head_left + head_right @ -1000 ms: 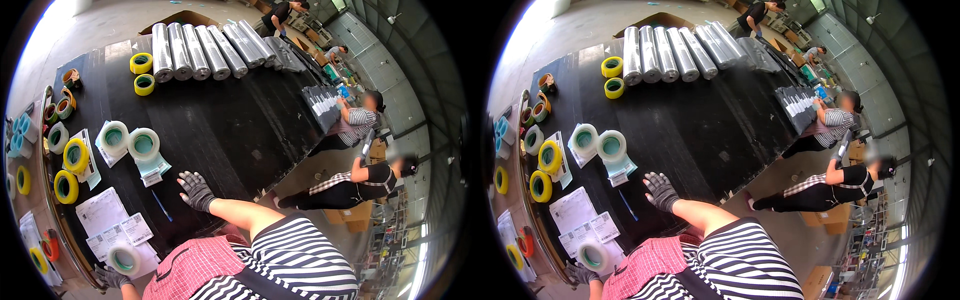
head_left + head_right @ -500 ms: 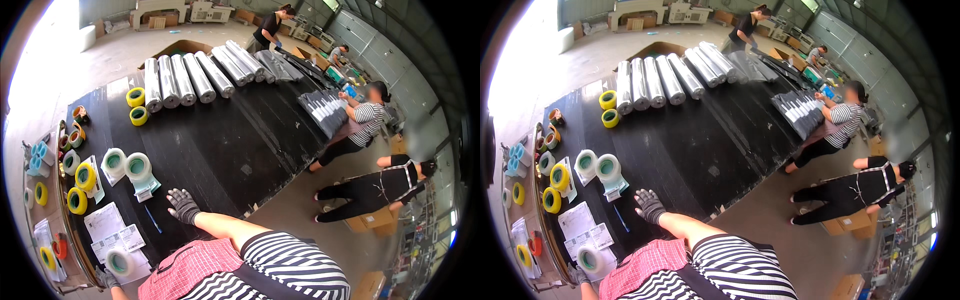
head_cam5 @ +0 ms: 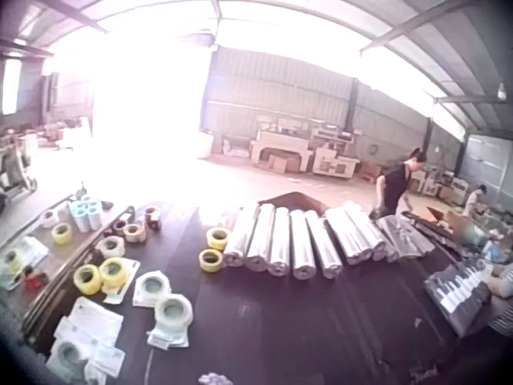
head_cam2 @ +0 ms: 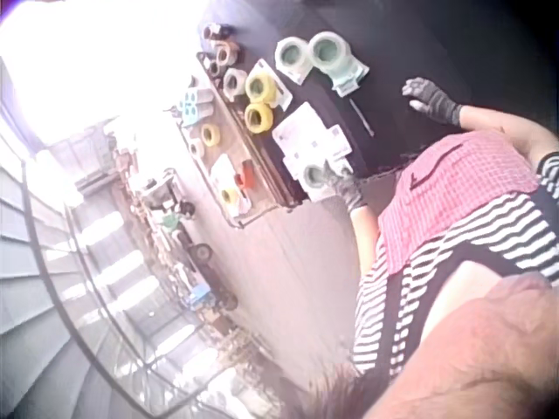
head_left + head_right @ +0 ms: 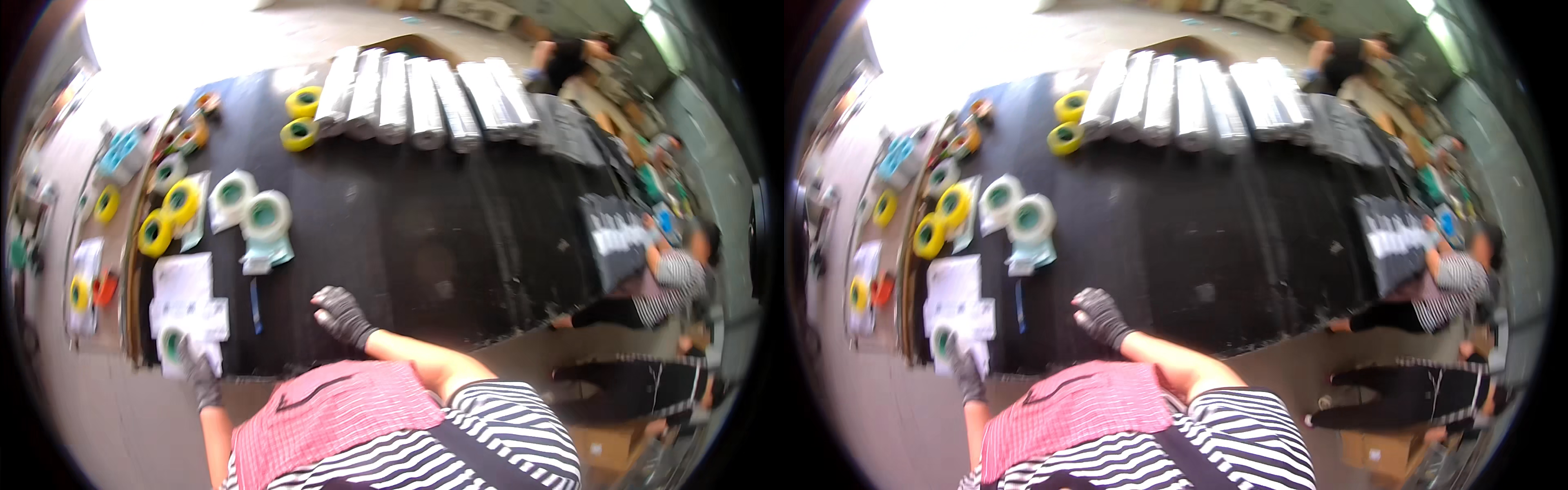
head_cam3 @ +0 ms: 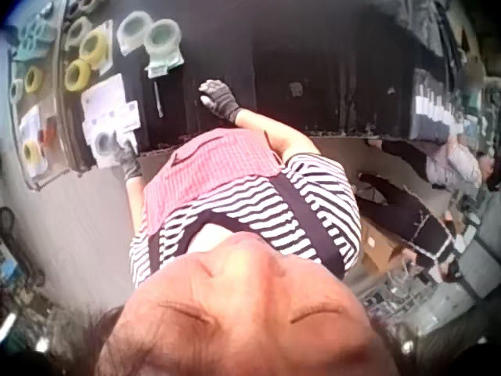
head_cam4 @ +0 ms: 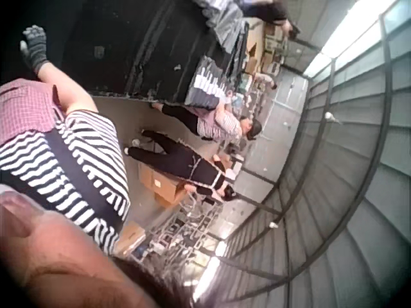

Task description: The person unfolds printed shipping label sheets, folds and handles barcode sticker strips, and positions them with rolls of tape on the table.

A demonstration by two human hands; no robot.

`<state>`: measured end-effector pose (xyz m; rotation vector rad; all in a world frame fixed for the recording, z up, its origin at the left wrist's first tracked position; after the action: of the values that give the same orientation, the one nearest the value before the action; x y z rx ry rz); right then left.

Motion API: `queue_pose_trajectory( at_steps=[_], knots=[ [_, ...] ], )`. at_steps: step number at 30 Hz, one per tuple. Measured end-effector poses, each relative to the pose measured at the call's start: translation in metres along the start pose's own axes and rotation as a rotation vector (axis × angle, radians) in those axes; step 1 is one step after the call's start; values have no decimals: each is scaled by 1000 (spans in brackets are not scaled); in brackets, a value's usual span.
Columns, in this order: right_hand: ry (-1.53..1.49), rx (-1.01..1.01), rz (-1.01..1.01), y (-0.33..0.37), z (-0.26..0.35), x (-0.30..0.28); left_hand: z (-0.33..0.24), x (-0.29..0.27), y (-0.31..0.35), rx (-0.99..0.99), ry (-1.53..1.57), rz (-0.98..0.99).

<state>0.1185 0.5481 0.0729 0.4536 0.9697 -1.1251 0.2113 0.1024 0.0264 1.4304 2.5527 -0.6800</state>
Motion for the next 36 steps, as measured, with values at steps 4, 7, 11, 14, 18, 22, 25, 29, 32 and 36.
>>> queue_pose_trajectory(
  at_steps=[4,7,11,14,18,22,25,29,32,36],
  knots=[
    [81,-17,-198,10,-25,-1,-90,71,-12,-6,-158,224],
    [36,-3,-158,2,-30,1,-106,91,-34,-80,-142,279],
    [-93,159,-165,-35,-54,-9,-132,130,-71,-25,-89,408],
    [-60,182,-233,-94,-73,-17,-136,163,-102,10,11,519],
    [73,216,-191,-185,-76,-17,-116,212,-143,85,5,697],
    [115,304,-138,-249,-82,5,-97,253,-163,187,-80,881],
    [179,391,52,-276,-80,11,-81,265,-162,223,-171,969],
    [190,383,126,-273,-100,0,-84,274,-162,286,-274,1047],
    [-169,382,111,-240,-113,-16,-78,270,-162,292,-280,1063],
    [-149,293,171,-164,-123,-53,-77,267,-157,300,-281,1046]
  ],
)
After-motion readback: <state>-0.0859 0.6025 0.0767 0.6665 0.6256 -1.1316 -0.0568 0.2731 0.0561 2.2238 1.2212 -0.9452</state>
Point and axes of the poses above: each hand's wrist, its own y-axis away from the middle knuckle, its own x-axis out of the palm, z = x × y, the point moved 3 cm from there along -y, towards the middle knuckle, and after that the axes turned 13 degrees about y, right-handed, at the moved point
